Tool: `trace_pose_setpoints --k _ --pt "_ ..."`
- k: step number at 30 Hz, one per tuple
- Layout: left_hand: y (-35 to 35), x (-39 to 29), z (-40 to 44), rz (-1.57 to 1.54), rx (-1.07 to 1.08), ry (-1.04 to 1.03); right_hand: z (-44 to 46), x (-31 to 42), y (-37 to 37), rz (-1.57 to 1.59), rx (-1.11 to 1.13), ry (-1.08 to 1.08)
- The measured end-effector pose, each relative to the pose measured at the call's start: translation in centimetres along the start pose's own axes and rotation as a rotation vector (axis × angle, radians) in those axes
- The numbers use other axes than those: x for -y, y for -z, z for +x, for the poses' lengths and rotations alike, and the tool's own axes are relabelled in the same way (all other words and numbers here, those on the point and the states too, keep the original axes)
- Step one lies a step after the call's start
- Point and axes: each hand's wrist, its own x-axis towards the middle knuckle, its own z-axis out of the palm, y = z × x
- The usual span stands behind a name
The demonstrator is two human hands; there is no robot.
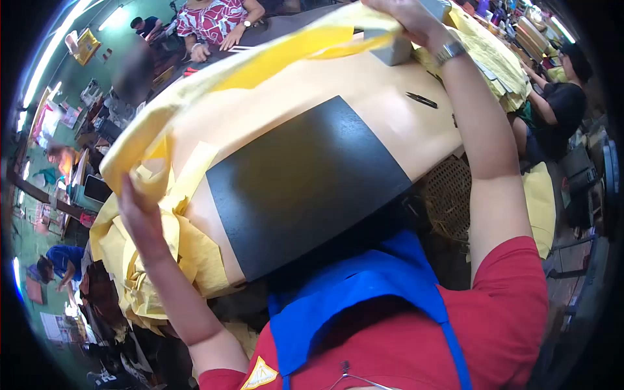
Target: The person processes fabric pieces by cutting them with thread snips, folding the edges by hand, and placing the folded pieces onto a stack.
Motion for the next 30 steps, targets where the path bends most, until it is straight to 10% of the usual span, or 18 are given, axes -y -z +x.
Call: trace_pose_setpoints --k 6,9,15,20,23,30 --pt "-0.1 11.6 -11.2 0.210 -0.215 0.710 -10.9 -11.3 6.9 -0.473 0.064 -0.802" --pt "-2.5 11.8 -12.6 0.264 -0.066 0.736 -17.6 -25.2 15.3 -1.417 -0.042 -0.205" --pt "-5.3 10.5 -13.6 0.239 -0.085 0.672 -18.5 -18.5 11.4 -1.564 0.089 -0.630" --pt "-4.3 12.1 -14.6 0.274 -0.126 0.506 -16.7 -16.9 2.5 -0.737 -0.269 -0.277" --pt "-4.5 12.0 -15.2 0.350 -0.109 0.425 -18.6 -8.6 -10.4 0.170 0.080 -0.827" --pt "-5.0 11.7 -15.6 0.388 -0.047 0.347 -22.2 -6.4 -23.1 0.623 0.522 -1.172"
